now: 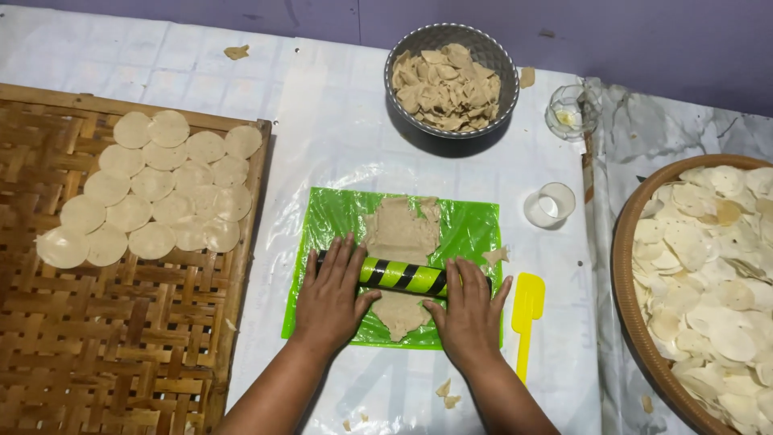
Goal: Rolling out dough and placing circular cutouts on a bamboo drying tray.
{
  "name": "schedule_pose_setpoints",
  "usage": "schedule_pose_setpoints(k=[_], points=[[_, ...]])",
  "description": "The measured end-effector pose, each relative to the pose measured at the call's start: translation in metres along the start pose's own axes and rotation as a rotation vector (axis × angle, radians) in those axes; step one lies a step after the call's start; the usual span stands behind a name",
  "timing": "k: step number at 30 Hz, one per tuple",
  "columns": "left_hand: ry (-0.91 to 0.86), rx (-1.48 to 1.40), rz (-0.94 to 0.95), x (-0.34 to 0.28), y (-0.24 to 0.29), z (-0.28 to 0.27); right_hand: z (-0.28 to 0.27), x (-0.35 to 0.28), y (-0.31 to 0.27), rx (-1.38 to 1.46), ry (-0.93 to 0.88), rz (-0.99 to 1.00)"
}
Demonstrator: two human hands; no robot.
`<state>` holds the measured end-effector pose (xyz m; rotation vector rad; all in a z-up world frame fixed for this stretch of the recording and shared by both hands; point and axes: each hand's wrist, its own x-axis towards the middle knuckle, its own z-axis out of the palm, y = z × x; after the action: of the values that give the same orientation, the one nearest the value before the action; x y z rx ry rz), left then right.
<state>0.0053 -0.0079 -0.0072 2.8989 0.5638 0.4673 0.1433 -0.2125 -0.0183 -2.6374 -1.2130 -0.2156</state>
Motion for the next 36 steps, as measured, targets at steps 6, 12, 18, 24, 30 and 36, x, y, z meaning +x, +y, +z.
schedule_pose_setpoints(k=[6,12,18,24,30,36], points=[[-0.308,-0.056,-0.166,0.059,-0.005,-0.008,-0.004,0.067,0.003,-0.03,-0.326,0.129],[-0.402,-0.047,-0.219,0.16,-0.03,0.006,-0.007,0.173,0.016,0.055,-0.383,0.186],[-0.335,-0.042,-0.29,0.217,-0.047,0.022,0.05,0.219,0.056,0.014,-0.077,0.14],[0.325,-0.309,-0.037,0.168,-0.054,0.014,0.019,0.184,0.049,0.17,0.331,0.012],[-0.022,-0.185,-0.005,0.098,-0.046,0.008,-0.025,0.116,0.009,0.154,-0.225,0.132],[-0.326,-0.105,0.0,0.153,-0.076,0.041,-0.022,0.176,0.035,0.089,-0.552,0.141]])
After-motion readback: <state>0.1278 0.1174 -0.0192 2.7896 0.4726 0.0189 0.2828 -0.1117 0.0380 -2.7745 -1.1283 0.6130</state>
